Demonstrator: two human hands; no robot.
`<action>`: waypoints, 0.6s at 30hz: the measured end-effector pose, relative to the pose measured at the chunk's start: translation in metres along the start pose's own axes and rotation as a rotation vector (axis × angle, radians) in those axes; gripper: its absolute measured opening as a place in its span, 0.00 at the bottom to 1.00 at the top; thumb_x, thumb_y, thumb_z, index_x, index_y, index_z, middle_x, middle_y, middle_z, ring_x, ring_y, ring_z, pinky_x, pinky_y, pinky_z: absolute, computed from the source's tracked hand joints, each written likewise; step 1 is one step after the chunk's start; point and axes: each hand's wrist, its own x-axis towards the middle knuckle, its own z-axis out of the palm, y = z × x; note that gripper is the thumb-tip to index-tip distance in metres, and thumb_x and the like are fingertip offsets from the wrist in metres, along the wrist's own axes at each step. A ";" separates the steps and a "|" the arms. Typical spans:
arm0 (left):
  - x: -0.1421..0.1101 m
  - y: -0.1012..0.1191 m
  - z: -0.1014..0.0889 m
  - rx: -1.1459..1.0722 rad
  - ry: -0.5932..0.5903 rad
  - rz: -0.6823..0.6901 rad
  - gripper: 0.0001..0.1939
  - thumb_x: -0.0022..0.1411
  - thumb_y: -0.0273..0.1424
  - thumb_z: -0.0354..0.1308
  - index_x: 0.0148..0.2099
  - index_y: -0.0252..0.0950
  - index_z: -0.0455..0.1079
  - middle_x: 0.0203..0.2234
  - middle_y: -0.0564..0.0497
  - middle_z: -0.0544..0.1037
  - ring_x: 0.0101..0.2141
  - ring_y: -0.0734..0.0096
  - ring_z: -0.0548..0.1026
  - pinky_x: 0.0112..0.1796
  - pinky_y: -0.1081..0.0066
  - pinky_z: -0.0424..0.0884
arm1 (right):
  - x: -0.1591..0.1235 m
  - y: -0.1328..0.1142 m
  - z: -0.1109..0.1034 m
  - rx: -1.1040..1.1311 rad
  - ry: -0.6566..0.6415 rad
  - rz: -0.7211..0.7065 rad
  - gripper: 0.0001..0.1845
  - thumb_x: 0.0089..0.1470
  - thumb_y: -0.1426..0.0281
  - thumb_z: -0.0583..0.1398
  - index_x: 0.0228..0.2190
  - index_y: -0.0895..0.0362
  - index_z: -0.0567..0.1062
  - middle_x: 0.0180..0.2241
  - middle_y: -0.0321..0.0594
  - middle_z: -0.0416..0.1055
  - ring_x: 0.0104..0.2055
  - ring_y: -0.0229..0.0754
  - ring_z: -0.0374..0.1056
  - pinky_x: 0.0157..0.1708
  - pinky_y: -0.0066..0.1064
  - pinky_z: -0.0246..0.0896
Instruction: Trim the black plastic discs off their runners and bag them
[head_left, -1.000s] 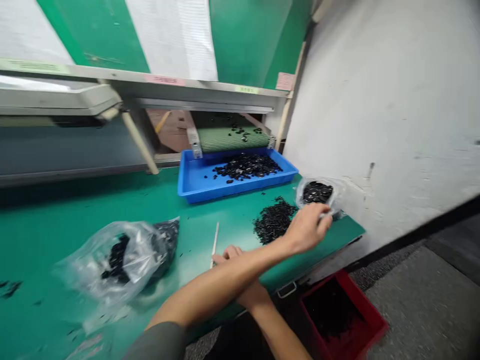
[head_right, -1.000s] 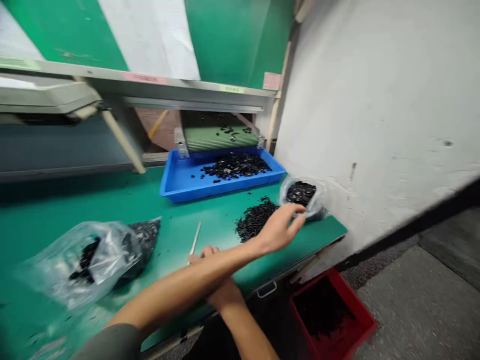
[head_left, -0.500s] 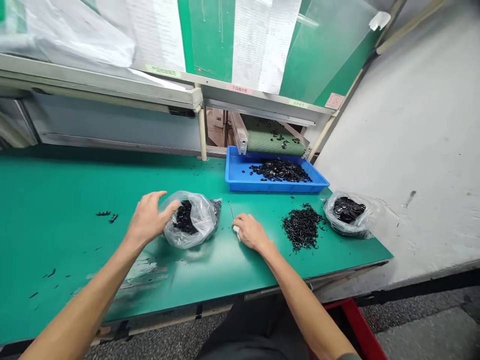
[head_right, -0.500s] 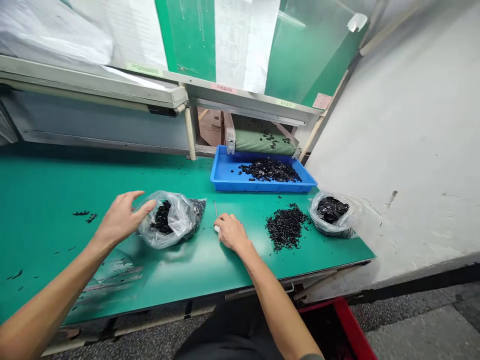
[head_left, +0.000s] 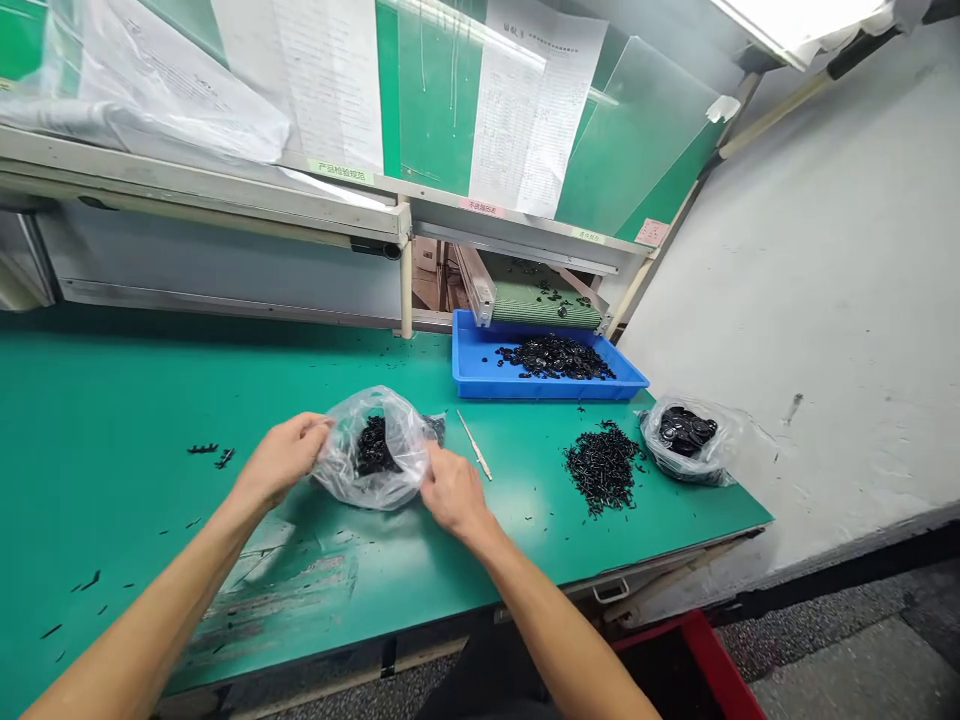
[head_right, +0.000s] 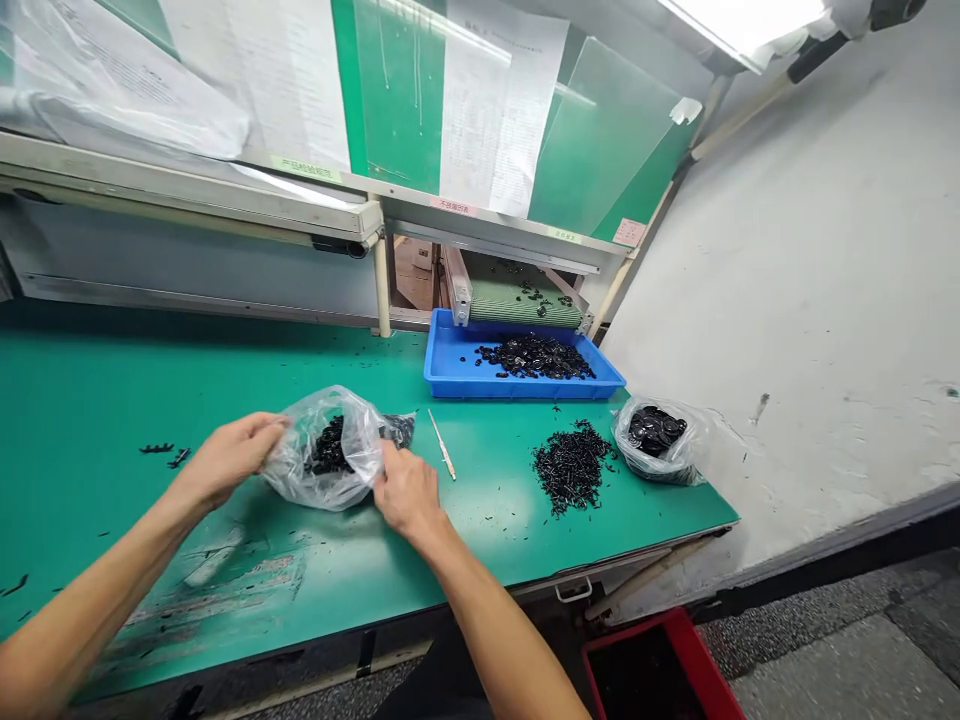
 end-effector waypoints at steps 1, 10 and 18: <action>0.004 0.005 -0.001 -0.047 0.015 0.006 0.04 0.52 0.30 0.56 0.29 0.37 0.71 0.15 0.58 0.69 0.20 0.70 0.64 0.23 0.75 0.58 | 0.009 -0.001 0.001 0.084 0.048 0.014 0.11 0.55 0.74 0.56 0.38 0.56 0.76 0.33 0.40 0.74 0.38 0.46 0.71 0.41 0.36 0.65; 0.066 0.074 -0.023 -0.449 0.146 0.166 0.05 0.57 0.21 0.54 0.30 0.34 0.63 0.19 0.59 0.65 0.20 0.80 0.62 0.24 0.77 0.62 | 0.107 -0.022 -0.028 0.564 0.110 0.111 0.11 0.52 0.81 0.53 0.31 0.57 0.71 0.24 0.31 0.70 0.26 0.33 0.72 0.24 0.21 0.69; 0.131 0.119 -0.039 -0.405 0.228 0.430 0.05 0.62 0.18 0.49 0.37 0.31 0.60 0.23 0.58 0.67 0.25 0.80 0.65 0.30 0.74 0.68 | 0.168 -0.045 -0.016 0.653 0.154 0.136 0.11 0.54 0.83 0.51 0.32 0.57 0.68 0.32 0.33 0.73 0.32 0.32 0.75 0.30 0.22 0.74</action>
